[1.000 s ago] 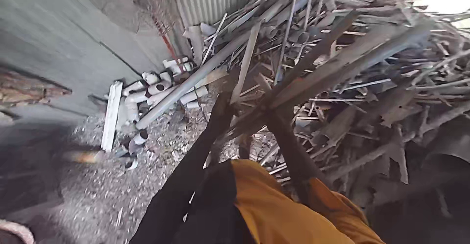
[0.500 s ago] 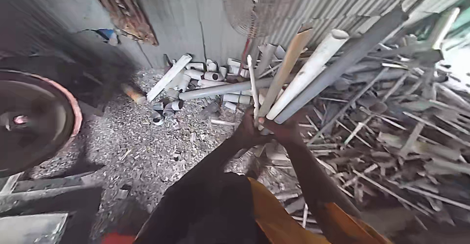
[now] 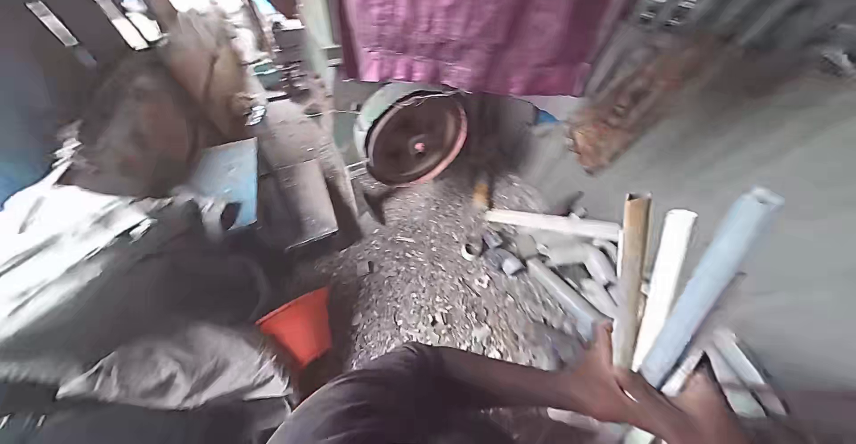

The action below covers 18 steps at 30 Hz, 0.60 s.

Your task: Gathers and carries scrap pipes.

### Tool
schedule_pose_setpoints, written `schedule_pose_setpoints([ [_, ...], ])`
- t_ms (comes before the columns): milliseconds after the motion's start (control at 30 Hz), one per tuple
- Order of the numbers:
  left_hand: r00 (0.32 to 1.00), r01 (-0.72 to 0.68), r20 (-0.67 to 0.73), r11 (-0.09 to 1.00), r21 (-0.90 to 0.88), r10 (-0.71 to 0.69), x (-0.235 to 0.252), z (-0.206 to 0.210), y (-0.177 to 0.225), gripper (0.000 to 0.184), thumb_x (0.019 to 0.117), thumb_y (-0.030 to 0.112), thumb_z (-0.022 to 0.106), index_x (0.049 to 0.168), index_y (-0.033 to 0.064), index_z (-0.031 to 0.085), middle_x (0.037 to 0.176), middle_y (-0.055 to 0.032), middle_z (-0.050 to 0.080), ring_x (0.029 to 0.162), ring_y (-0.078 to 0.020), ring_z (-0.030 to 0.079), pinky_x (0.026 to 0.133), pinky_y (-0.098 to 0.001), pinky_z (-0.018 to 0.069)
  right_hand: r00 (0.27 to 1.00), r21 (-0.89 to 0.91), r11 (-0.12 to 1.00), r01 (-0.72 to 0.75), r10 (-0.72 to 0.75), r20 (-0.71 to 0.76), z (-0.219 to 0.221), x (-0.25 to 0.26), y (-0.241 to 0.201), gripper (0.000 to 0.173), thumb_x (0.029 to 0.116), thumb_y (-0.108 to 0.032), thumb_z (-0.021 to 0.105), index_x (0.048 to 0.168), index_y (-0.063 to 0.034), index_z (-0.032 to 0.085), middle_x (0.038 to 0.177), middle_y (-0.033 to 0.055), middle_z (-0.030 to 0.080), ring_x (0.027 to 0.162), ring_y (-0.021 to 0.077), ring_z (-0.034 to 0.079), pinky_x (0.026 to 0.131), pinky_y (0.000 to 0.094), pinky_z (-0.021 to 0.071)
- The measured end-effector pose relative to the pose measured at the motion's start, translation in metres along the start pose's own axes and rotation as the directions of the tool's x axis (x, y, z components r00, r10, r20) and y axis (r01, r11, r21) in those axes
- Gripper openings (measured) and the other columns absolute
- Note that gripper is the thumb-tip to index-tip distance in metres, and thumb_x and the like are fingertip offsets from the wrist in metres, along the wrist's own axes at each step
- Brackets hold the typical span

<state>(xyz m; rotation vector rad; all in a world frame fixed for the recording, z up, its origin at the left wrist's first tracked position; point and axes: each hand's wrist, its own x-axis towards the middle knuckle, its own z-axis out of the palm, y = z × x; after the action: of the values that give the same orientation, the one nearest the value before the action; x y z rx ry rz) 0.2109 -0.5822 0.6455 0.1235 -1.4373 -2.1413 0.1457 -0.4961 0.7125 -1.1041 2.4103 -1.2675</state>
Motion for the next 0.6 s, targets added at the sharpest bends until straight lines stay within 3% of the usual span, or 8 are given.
schedule_pose_setpoints([
  [67, 0.992, -0.009, -0.128, 0.998, -0.056, 0.001, 0.002, -0.012, 0.003, 0.109, 0.0674, -0.008, 0.084, 0.151, -0.0167, 0.014, 0.137, -0.0348, 0.054, 0.123, -0.0259, 0.062, 0.109, -0.0381, 0.0499, 0.994, -0.124, 0.987, 0.099, -0.091, 0.066, 0.016, 0.027, -0.007, 0.128, 0.0651, -0.081, 0.074, 0.147, 0.0114, 0.039, 0.136, 0.0243, 0.061, 0.127, 0.0244, 0.061, 0.109, 0.0410, 0.0486],
  [233, 0.928, 0.062, -0.365, 0.997, -0.035, -0.071, 0.009, -0.050, 0.041, 0.103, 0.0791, -0.007, 0.073, 0.156, -0.0146, 0.005, 0.145, -0.0362, 0.046, 0.130, -0.0261, 0.056, 0.112, -0.0373, 0.0451, 0.905, -0.065, 0.909, 0.411, -0.416, -0.089, 0.060, 0.031, -0.044, 0.106, 0.0777, -0.062, 0.073, 0.145, 0.0135, 0.043, 0.148, 0.0338, 0.046, 0.141, 0.0378, 0.044, 0.117, 0.0464, 0.0359],
  [300, 0.836, -0.068, -0.548, 0.987, -0.145, -0.023, 0.027, -0.065, 0.046, 0.117, 0.0711, -0.003, 0.081, 0.158, -0.0066, 0.003, 0.144, -0.0307, 0.048, 0.122, -0.0236, 0.062, 0.104, -0.0383, 0.0538, 0.757, 0.078, 0.766, 0.638, -0.606, -0.245, 0.077, 0.006, -0.044, 0.054, 0.0909, -0.045, 0.074, 0.122, -0.0021, 0.061, 0.123, 0.0129, 0.064, 0.122, 0.0154, 0.058, 0.105, 0.0300, 0.0483],
  [367, 0.741, -0.231, -0.671, 0.945, -0.233, 0.016, 0.048, -0.076, 0.050, 0.102, 0.0747, 0.002, 0.079, 0.154, -0.0007, 0.015, 0.127, -0.0233, 0.058, 0.103, -0.0224, 0.068, 0.087, -0.0415, 0.0608, 0.795, 0.356, 0.728, 0.586, -0.601, -0.080, 0.093, -0.023, -0.034, 0.016, 0.0975, -0.036, 0.067, 0.102, -0.0214, 0.069, 0.100, -0.0111, 0.069, 0.097, -0.0016, 0.065, 0.086, 0.0199, 0.0558],
  [400, 0.721, -0.281, -0.693, 0.921, -0.269, 0.017, 0.058, -0.080, 0.054, 0.079, 0.0831, 0.006, 0.075, 0.147, 0.0011, 0.030, 0.115, -0.0182, 0.064, 0.095, -0.0216, 0.070, 0.082, -0.0428, 0.0618, 0.838, 0.484, 0.765, 0.424, -0.534, 0.110, 0.101, -0.030, -0.023, 0.015, 0.0972, -0.031, 0.066, 0.099, -0.0177, 0.071, 0.096, -0.0103, 0.072, 0.092, -0.0006, 0.067, 0.084, 0.0219, 0.0578],
  [467, 0.741, -0.292, -0.670, 0.881, -0.372, -0.037, 0.068, -0.082, 0.070, 0.029, 0.1026, 0.020, 0.057, 0.127, 0.0052, 0.053, 0.101, -0.0094, 0.070, 0.089, -0.0188, 0.070, 0.080, -0.0427, 0.0612, 0.891, 0.589, 0.806, -0.054, -0.228, 0.394, 0.116, -0.028, 0.009, 0.027, 0.0919, -0.019, 0.067, 0.111, 0.0005, 0.066, 0.102, 0.0007, 0.071, 0.095, 0.0071, 0.068, 0.085, 0.0273, 0.0584],
  [500, 0.752, -0.311, -0.658, 0.854, -0.417, -0.048, 0.074, -0.085, 0.076, 0.022, 0.1061, 0.024, 0.049, 0.119, 0.0075, 0.056, 0.098, -0.0075, 0.068, 0.090, -0.0187, 0.069, 0.082, -0.0433, 0.0600, 0.908, 0.640, 0.731, -0.236, -0.068, 0.412, 0.124, -0.018, 0.026, 0.045, 0.0904, -0.019, 0.068, 0.126, 0.0066, 0.056, 0.110, 0.0073, 0.068, 0.100, 0.0131, 0.066, 0.087, 0.0320, 0.0577],
  [600, 0.779, -0.410, -0.627, 0.746, -0.525, -0.013, 0.089, -0.084, 0.078, 0.020, 0.1059, 0.027, 0.042, 0.106, 0.0123, 0.055, 0.093, -0.0052, 0.066, 0.092, -0.0188, 0.068, 0.088, -0.0443, 0.0584, 0.976, 0.819, 0.540, -0.196, 0.024, 0.218, 0.119, 0.032, 0.067, 0.119, 0.0735, -0.065, 0.077, 0.155, 0.0009, 0.021, 0.143, 0.0143, 0.055, 0.125, 0.0216, 0.060, 0.096, 0.0407, 0.0567],
])
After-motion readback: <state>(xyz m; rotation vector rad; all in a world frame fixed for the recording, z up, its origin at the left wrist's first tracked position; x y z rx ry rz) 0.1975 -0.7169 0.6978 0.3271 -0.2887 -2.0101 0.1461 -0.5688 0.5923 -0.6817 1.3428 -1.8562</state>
